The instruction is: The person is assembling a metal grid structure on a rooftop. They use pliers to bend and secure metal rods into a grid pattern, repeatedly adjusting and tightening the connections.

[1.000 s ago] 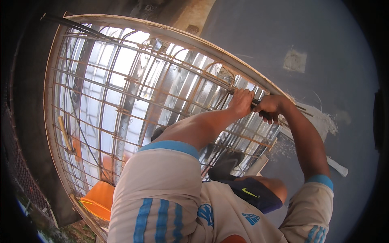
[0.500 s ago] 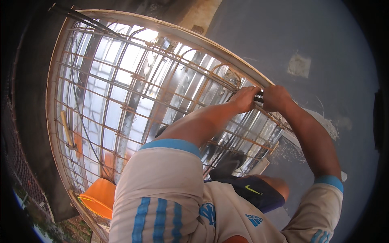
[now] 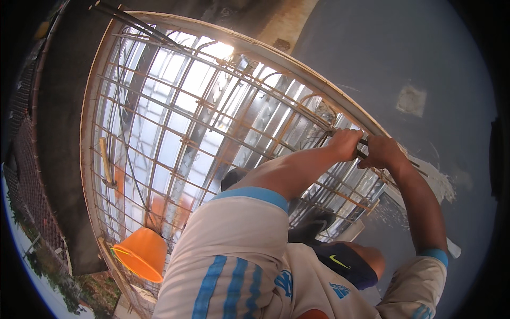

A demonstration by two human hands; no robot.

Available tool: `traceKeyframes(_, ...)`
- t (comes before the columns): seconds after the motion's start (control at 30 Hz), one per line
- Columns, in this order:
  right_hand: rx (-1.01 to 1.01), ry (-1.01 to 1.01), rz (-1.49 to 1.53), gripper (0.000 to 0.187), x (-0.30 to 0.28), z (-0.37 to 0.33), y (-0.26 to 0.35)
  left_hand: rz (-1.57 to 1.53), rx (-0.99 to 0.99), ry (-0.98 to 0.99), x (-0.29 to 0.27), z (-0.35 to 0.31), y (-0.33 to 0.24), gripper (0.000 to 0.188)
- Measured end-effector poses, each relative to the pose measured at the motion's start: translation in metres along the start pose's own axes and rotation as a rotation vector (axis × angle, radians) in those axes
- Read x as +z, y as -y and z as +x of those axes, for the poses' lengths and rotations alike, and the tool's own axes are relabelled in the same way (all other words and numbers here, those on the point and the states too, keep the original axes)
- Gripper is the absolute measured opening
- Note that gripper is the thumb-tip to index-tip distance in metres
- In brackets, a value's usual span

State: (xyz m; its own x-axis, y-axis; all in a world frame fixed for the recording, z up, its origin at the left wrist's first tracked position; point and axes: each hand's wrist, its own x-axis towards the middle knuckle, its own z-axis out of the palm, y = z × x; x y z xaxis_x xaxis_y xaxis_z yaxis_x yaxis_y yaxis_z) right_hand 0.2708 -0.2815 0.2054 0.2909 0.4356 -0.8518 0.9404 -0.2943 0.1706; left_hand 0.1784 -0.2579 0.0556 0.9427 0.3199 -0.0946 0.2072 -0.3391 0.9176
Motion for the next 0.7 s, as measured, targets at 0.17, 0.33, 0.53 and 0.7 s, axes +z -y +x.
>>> traceKeyframes(0.17,0.114,-0.269,-0.422,0.020,0.023,0.001,0.019,-0.118,-0.062,0.081,-0.004,0.009,-0.001,0.034)
traceKeyframes(0.33,-0.023,-0.013,-0.101,0.011,0.006,0.017,-0.009,-0.136,-0.032,-0.103,0.009,-0.010,0.001,0.036)
traceKeyframes(0.53,0.213,0.592,0.573,0.022,-0.006,0.032,-0.025,0.045,-0.026,-0.197,0.005,-0.021,-0.016,0.041)
traceKeyframes(0.7,-0.036,0.111,0.175,0.021,0.009,-0.002,-0.007,0.047,0.056,-0.102,0.004,-0.014,-0.006,0.036)
